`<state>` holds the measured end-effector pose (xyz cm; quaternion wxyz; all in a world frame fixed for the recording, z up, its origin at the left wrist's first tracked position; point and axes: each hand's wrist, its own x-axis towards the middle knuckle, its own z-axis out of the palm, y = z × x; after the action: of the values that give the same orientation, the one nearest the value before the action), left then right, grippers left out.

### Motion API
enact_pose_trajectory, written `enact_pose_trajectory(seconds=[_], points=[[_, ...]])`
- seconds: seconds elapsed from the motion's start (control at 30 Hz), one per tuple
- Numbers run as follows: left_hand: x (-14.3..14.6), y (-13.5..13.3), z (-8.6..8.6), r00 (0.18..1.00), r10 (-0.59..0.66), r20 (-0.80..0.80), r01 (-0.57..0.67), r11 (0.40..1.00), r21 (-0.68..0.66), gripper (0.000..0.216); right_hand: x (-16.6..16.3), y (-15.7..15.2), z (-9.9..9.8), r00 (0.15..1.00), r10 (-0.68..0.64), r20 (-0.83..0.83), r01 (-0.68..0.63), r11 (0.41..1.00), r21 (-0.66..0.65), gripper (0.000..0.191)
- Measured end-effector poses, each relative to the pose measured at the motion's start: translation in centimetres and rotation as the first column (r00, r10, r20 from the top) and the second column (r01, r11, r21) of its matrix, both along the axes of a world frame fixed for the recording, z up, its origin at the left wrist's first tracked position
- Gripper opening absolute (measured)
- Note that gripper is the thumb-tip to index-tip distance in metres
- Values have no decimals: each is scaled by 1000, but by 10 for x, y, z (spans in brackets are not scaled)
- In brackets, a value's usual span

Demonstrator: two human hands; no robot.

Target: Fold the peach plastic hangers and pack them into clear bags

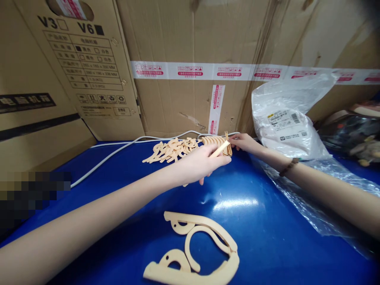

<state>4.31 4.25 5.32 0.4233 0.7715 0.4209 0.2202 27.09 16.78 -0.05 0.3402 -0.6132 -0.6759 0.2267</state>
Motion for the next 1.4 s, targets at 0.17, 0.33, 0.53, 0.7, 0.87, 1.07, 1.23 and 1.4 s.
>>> enact_pose_trajectory(seconds=[0.17,0.33,0.53,0.7,0.87,1.07,1.23,1.4], points=[[-1,-1,-1,999,-40,16,40,999,25,20,0,-2,1,1000,6,-9,-6,1000,-13,16],[-2,-1,-3,999,-40,0,40,999,19,23,0,-4,3,1000,2,-19,-2,1000,-14,17],[-2,-1,-1,999,-49,-14,49,999,14,23,1,-2,1,1000,-17,-17,16,1000,-23,20],[-2,-4,0,998,-49,-39,50,998,25,22,3,0,0,999,-23,-23,22,999,-32,21],[-2,-3,-1,997,-69,-44,71,997,40,24,3,1,0,1000,-18,-23,17,1000,-16,14],[-2,-1,0,996,-79,-31,80,996,32,25,0,-1,1,999,-36,-15,36,999,-2,10],[-3,-1,3,997,-69,-27,70,997,38,23,-3,-6,5,998,-58,-23,58,998,-19,12],[-3,-1,3,997,-74,-24,75,996,46,23,-4,-6,5,998,-56,-38,55,998,-17,13]])
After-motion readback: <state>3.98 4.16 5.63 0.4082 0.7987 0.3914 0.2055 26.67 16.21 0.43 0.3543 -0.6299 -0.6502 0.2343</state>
